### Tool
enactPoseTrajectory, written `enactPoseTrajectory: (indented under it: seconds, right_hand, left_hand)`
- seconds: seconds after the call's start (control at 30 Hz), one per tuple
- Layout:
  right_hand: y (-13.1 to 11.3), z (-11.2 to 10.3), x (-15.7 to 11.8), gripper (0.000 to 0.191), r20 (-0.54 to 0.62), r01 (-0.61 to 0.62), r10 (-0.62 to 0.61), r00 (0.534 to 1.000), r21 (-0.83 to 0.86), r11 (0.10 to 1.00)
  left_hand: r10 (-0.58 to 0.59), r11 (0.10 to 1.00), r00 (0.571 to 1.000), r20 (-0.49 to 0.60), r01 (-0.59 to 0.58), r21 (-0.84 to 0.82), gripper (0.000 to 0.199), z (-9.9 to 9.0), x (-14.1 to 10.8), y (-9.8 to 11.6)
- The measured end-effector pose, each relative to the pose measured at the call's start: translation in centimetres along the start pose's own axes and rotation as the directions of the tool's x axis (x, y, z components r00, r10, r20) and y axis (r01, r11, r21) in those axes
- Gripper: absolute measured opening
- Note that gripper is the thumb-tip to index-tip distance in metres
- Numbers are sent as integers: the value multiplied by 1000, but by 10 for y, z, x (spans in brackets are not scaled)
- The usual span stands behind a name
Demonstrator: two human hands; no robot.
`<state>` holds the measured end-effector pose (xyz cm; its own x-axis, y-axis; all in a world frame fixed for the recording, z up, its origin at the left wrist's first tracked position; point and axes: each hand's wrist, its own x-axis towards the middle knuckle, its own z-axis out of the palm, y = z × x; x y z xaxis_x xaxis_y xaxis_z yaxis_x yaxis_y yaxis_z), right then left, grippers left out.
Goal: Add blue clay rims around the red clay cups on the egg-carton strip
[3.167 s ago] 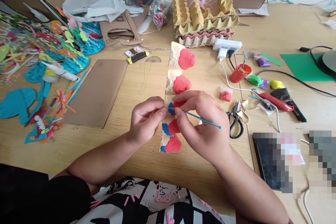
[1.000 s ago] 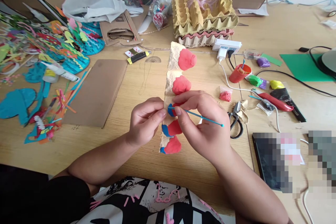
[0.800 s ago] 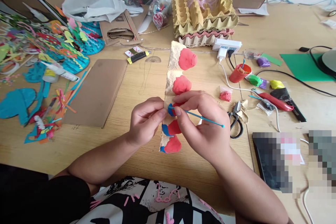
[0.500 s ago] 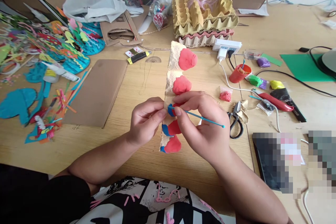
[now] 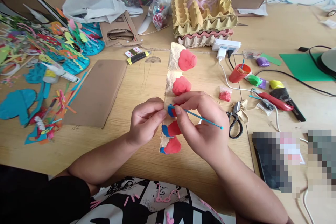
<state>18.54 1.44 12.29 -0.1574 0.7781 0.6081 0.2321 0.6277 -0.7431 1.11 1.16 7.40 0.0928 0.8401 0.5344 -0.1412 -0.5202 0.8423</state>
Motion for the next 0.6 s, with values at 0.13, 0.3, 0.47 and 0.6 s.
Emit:
enactPoseTrajectory:
  seconds: [0.13, 0.3, 0.47, 0.6]
  right_hand:
    - [0, 0, 0, 12, 12, -6, 6, 1000, 9, 1000]
    - [0, -1, 0, 14, 16, 9, -9, 1000, 5, 1000]
    - [1, -2, 1, 15, 55, 28, -28, 998, -7, 1000]
    - [1, -2, 2, 16, 57, 22, -21, 998, -10, 1000]
  left_hand:
    - [-7, 1000, 1000, -21, 7, 4, 13, 1, 0, -1]
    - [-4, 1000, 1000, -27, 3, -21, 14, 3, 0, -2]
    - [-57, 998, 997, -51, 55, -35, 17, 3, 0, -1]
    - [-122, 991, 990, -77, 117, -65, 16, 4, -2, -1]
